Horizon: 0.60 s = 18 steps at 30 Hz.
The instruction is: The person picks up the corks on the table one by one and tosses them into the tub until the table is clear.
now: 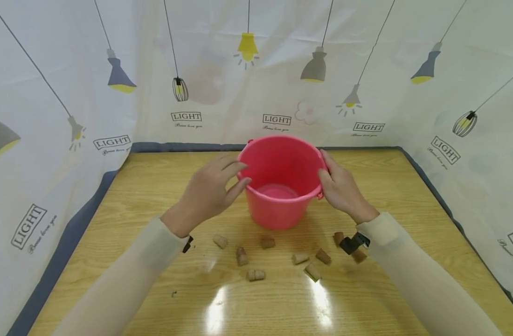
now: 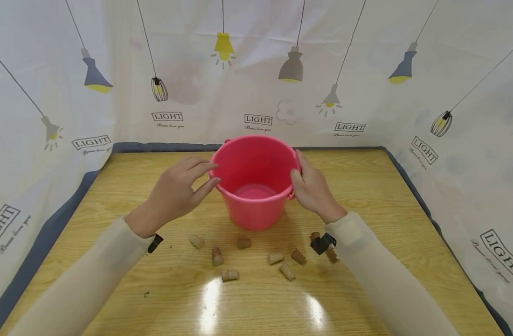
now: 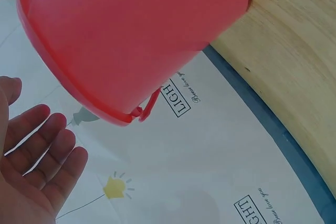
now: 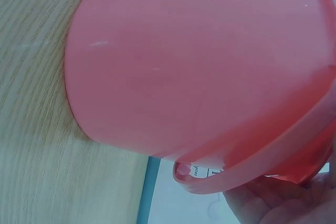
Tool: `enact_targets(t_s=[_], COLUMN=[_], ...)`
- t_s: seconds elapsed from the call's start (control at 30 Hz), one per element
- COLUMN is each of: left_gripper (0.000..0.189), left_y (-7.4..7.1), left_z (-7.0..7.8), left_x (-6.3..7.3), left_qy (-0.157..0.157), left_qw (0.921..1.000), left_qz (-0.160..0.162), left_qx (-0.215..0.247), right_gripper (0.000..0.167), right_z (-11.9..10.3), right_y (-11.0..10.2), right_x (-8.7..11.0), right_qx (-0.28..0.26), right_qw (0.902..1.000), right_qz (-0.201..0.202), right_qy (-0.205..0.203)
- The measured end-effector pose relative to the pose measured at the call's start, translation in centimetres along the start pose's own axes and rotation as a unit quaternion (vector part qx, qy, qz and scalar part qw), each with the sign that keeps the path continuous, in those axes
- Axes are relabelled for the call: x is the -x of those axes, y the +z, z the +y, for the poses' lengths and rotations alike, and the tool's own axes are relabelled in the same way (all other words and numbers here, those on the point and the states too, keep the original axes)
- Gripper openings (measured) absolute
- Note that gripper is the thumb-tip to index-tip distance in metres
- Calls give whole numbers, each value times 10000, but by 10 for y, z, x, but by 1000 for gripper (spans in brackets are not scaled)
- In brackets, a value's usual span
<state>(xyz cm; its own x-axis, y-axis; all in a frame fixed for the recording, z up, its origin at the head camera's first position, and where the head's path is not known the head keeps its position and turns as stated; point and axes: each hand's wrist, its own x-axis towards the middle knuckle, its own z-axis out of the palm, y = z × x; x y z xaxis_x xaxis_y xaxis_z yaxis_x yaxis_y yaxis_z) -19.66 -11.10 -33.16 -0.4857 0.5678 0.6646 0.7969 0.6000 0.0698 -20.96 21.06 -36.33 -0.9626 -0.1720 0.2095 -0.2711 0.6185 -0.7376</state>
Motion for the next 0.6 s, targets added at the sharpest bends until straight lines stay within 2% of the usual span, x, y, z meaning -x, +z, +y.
enact_targets(t_s=[0.4, 0.6], left_gripper=[38, 37], left_y=[-6, -8], left_z=[-6, -7], left_x=[17, 28], left_qy=[-203, -318], left_qw=[9998, 9995], left_qz=[59, -53], left_qx=[69, 18], right_gripper=[58, 58], right_z=[0, 0], right_y=[0, 0], right_x=[1, 1], right_qx=[-4, -6], right_qw=[10000, 10000], right_qz=[-61, -58], right_qy=[58, 42])
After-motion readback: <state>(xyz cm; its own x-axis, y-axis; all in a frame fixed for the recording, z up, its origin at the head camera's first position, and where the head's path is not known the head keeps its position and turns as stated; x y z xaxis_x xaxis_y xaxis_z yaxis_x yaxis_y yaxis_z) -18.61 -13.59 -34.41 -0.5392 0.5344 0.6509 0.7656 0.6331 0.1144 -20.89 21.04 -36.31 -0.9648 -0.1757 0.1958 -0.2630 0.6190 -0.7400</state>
